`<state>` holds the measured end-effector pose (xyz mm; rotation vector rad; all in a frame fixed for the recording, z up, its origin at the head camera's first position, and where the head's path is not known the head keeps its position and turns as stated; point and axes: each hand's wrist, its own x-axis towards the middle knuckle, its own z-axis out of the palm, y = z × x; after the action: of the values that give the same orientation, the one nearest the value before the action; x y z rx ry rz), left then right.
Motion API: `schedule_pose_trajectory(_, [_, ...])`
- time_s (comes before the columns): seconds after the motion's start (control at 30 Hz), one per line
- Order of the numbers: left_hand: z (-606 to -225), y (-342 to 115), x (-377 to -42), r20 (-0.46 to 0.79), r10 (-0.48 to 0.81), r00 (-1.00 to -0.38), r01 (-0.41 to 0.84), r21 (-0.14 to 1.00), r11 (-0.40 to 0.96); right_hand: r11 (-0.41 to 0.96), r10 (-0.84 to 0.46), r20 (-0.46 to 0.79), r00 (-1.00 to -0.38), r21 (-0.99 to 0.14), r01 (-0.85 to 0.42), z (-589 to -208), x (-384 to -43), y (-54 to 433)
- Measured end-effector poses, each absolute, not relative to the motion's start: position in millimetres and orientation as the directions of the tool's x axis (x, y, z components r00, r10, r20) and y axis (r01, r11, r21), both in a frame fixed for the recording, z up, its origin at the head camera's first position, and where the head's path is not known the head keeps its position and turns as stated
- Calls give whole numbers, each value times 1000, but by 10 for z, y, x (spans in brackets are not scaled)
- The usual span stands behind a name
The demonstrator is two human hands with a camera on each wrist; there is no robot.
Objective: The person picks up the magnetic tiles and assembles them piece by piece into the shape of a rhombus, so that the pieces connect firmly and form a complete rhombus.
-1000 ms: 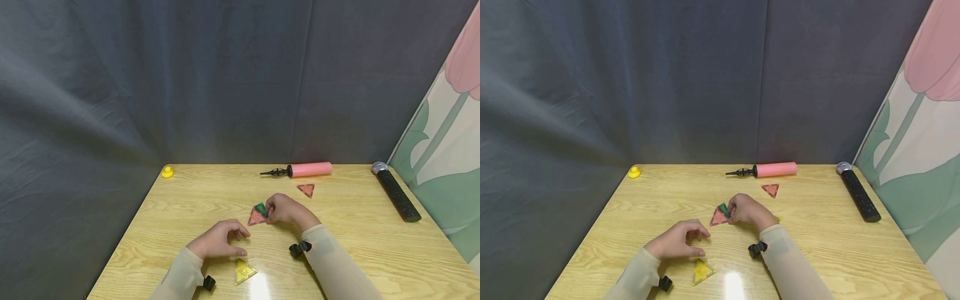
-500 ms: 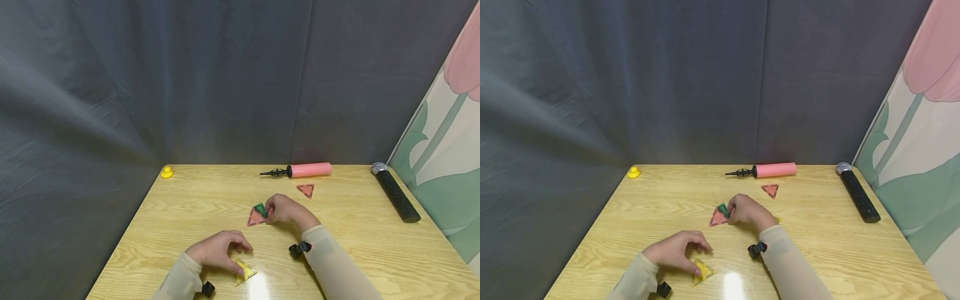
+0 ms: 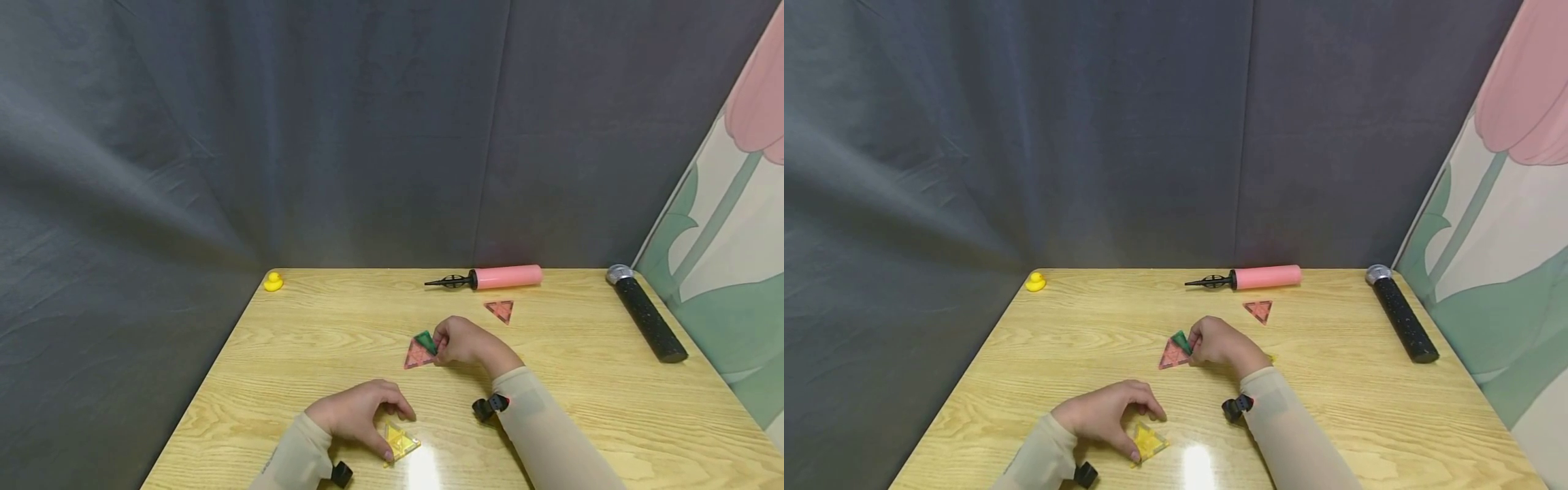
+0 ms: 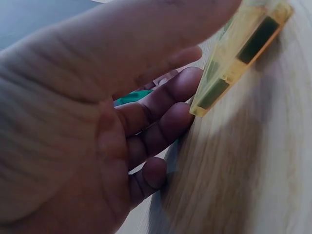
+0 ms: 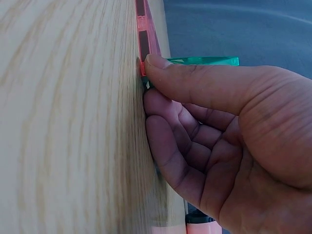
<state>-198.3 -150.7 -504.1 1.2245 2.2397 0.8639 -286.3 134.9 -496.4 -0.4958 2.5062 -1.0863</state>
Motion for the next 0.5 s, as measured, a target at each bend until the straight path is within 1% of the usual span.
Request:
schedule_pose_trajectory(0.27, [-5010,-1457,-1943,-50,876,-480,681,608,408,650,-446,-192,-874,-741,-168,-4958,-2865,1345])
schedule_pose_trajectory(0.37, [-5018,-1438,-1931,-52,875,-482,696,584,418,651,-446,-197,-873,-741,-166,-4961,-2870,1345])
schedule_pose_trajectory(0.5, [-5031,-1431,-1929,-52,866,-497,688,584,430,653,-446,-198,-873,-739,-166,-4970,-2880,1341])
